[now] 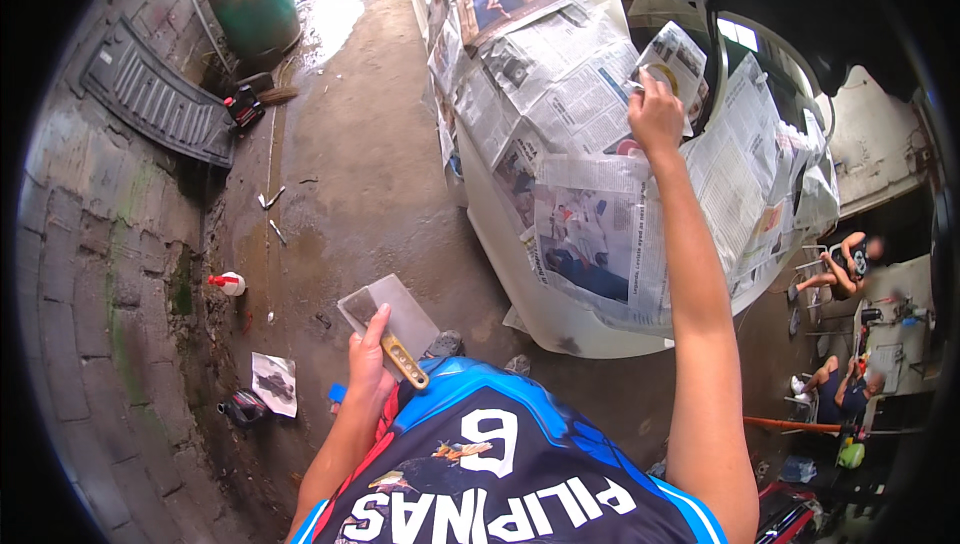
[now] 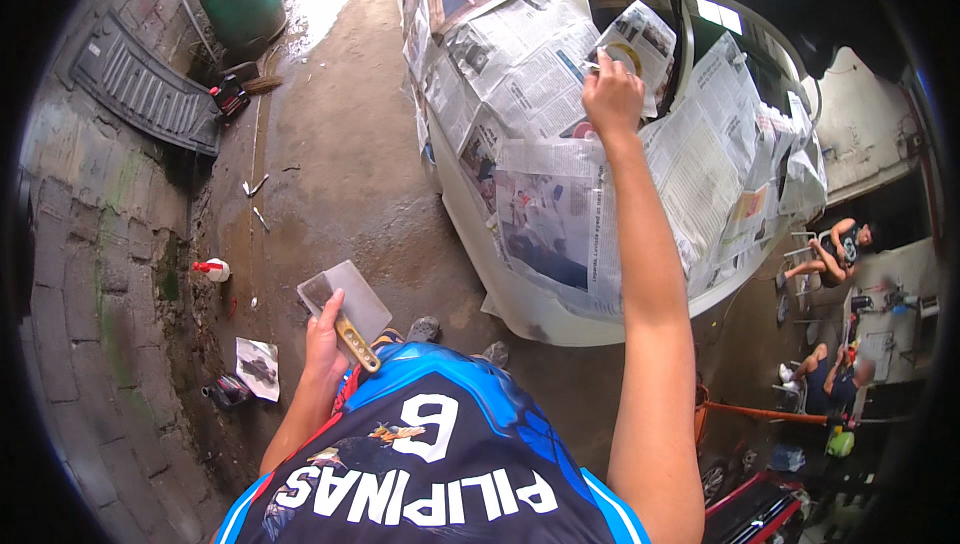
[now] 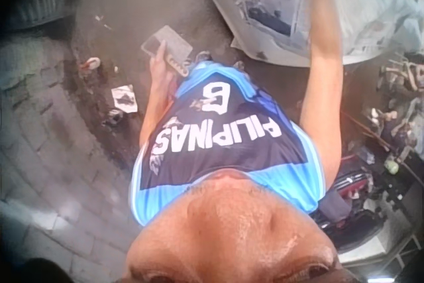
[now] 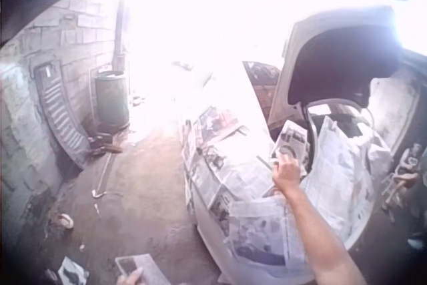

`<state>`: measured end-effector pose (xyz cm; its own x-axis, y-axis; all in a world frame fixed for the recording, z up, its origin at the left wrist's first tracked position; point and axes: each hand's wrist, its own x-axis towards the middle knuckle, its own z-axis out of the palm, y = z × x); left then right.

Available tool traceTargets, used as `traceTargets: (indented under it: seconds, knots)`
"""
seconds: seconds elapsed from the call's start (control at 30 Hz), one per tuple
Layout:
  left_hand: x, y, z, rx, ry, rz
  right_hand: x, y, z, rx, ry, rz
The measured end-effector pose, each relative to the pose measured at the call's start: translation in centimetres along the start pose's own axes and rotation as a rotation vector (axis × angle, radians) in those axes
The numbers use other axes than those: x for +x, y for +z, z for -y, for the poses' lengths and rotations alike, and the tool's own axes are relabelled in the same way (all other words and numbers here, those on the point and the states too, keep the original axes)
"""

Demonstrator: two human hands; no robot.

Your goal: The person prepares a car bumper for painting by applying masking tape and newspaper, then sands the surface with sandpaper. They also handle a paint can and a blue plastic scraper.

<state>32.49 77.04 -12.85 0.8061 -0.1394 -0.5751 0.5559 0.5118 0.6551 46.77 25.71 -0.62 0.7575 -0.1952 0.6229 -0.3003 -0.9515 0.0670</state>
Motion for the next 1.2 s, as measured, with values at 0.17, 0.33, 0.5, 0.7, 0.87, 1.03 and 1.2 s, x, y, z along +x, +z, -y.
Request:
traceTargets:
  seconds: [0.17, 0.33, 0.5, 0.7, 0.87, 1.03, 1.2]
  knots:
    - [-0.3, -1.0, -0.8, -0.071, 0.074, -0.011, -0.5, -5.0, 4.1, 0.319, -0.040, -0.313]
    - [-2.3, -0.4, -4.1, -0.032, 0.233, 0.191, -8.3, -13.8, 13.1, 1.065, -0.082, 0.251]
    - [-3.4, 2.6, -8.7, 0.276, 0.372, 0.659, -13.9, -15.7, 18.7, 1.268, -0.212, 0.988]
    - [-1.5, 6.6, -10.2, 0.954, 0.837, 1.058, -15.9, -15.0, 19.9, 1.549, -0.285, 1.062]
    - [-0.6, 7.2, -8.6, 0.982, 0.607, 1.073, -17.9, -15.4, 19.5, 1.579, -0.154, 0.983]
    - [-0.3, 6.7, -6.7, 0.996, 0.265, 0.961, -21.1, -14.8, 18.8, 1.664, 0.129, 0.868]
    - [0.4, 7.0, -4.5, 0.799, -0.028, 0.836, -23.9, -14.3, 18.0, 1.680, 0.599, 0.871]
